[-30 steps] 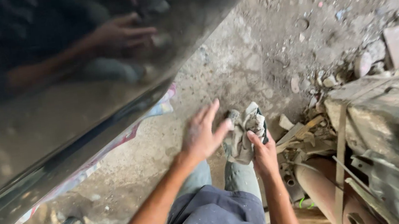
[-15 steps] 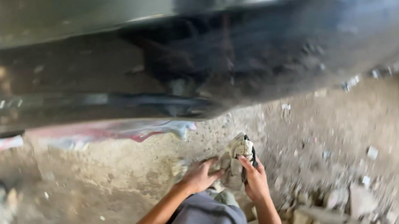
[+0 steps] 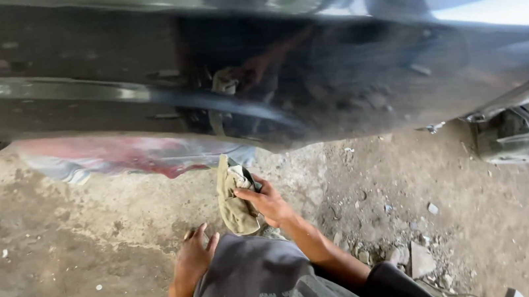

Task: The person dips a cloth into a bucket of water and proceeds to scrub the side panel of a black car using a green abrasive pad. They alternate between scrubbing with the pad and wiping the surface with the cloth, moving along the vehicle's side.

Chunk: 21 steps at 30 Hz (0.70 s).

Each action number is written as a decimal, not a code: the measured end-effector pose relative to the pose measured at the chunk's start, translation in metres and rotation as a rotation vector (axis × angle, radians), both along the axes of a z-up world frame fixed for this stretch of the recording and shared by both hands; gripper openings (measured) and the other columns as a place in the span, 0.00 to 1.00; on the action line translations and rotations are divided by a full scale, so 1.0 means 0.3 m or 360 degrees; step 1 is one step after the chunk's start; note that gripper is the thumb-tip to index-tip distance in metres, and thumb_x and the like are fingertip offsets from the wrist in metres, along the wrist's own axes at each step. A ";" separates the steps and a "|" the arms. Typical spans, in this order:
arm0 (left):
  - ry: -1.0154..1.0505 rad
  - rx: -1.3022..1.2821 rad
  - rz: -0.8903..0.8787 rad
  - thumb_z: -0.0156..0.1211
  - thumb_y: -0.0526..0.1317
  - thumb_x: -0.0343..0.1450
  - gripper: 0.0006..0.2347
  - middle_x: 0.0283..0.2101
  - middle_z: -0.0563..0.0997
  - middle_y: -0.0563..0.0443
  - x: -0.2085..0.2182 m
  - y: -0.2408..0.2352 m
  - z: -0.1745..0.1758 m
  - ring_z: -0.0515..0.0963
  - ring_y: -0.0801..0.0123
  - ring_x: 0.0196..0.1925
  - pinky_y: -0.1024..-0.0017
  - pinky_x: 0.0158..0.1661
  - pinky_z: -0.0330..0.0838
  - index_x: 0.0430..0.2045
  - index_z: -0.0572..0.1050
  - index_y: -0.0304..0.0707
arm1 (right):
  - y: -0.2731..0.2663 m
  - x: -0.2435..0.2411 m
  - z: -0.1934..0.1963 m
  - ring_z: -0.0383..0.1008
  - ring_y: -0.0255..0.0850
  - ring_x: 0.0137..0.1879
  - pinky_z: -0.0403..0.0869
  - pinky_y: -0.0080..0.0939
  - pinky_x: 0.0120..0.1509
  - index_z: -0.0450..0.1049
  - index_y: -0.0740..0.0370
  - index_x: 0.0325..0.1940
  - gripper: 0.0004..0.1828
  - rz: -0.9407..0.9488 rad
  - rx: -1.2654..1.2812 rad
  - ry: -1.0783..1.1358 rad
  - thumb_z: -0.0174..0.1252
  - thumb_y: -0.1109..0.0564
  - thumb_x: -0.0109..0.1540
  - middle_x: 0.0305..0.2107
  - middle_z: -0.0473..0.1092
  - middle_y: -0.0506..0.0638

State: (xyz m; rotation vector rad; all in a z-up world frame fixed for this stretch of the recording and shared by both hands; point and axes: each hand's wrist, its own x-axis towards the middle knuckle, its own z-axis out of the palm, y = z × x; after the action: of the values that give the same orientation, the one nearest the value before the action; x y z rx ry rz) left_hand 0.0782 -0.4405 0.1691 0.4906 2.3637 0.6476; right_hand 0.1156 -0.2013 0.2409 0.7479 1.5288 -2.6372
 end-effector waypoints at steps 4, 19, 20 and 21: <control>0.0101 0.0125 0.0149 0.54 0.53 0.73 0.30 0.69 0.65 0.34 -0.117 -0.083 0.077 0.67 0.42 0.69 0.55 0.66 0.63 0.67 0.59 0.33 | -0.111 -0.053 0.034 0.79 0.39 0.50 0.78 0.42 0.55 0.72 0.63 0.64 0.24 0.0075 -0.0125 -0.0029 0.64 0.61 0.63 0.46 0.78 0.52; 0.1785 0.0746 0.0406 0.51 0.52 0.77 0.36 0.73 0.46 0.14 -0.423 0.586 0.711 0.44 0.26 0.76 0.37 0.72 0.43 0.69 0.48 0.14 | 0.221 0.232 -0.089 0.79 0.44 0.45 0.77 0.44 0.46 0.76 0.69 0.55 0.19 -0.0512 -0.0056 -0.0375 0.62 0.59 0.62 0.42 0.78 0.53; 0.1753 0.0619 0.0288 0.52 0.52 0.73 0.35 0.70 0.53 0.14 -0.366 0.660 0.728 0.51 0.26 0.74 0.37 0.69 0.48 0.65 0.54 0.13 | 0.271 0.273 -0.095 0.80 0.44 0.45 0.77 0.44 0.46 0.76 0.69 0.55 0.19 -0.0679 -0.0050 -0.0434 0.62 0.59 0.61 0.43 0.78 0.53; 0.1767 0.0603 0.0339 0.52 0.52 0.73 0.35 0.70 0.53 0.14 -0.283 0.709 0.705 0.51 0.26 0.74 0.37 0.69 0.48 0.65 0.54 0.13 | 0.329 0.307 -0.128 0.80 0.44 0.45 0.77 0.44 0.46 0.76 0.69 0.55 0.19 -0.0630 -0.0033 -0.0427 0.62 0.59 0.61 0.43 0.78 0.53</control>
State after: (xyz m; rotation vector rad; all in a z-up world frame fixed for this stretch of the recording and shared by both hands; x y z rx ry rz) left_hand -0.0068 -0.2279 0.3806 0.9509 3.3685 1.1366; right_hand 0.2076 -0.1027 0.2026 1.4695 1.3994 -2.6460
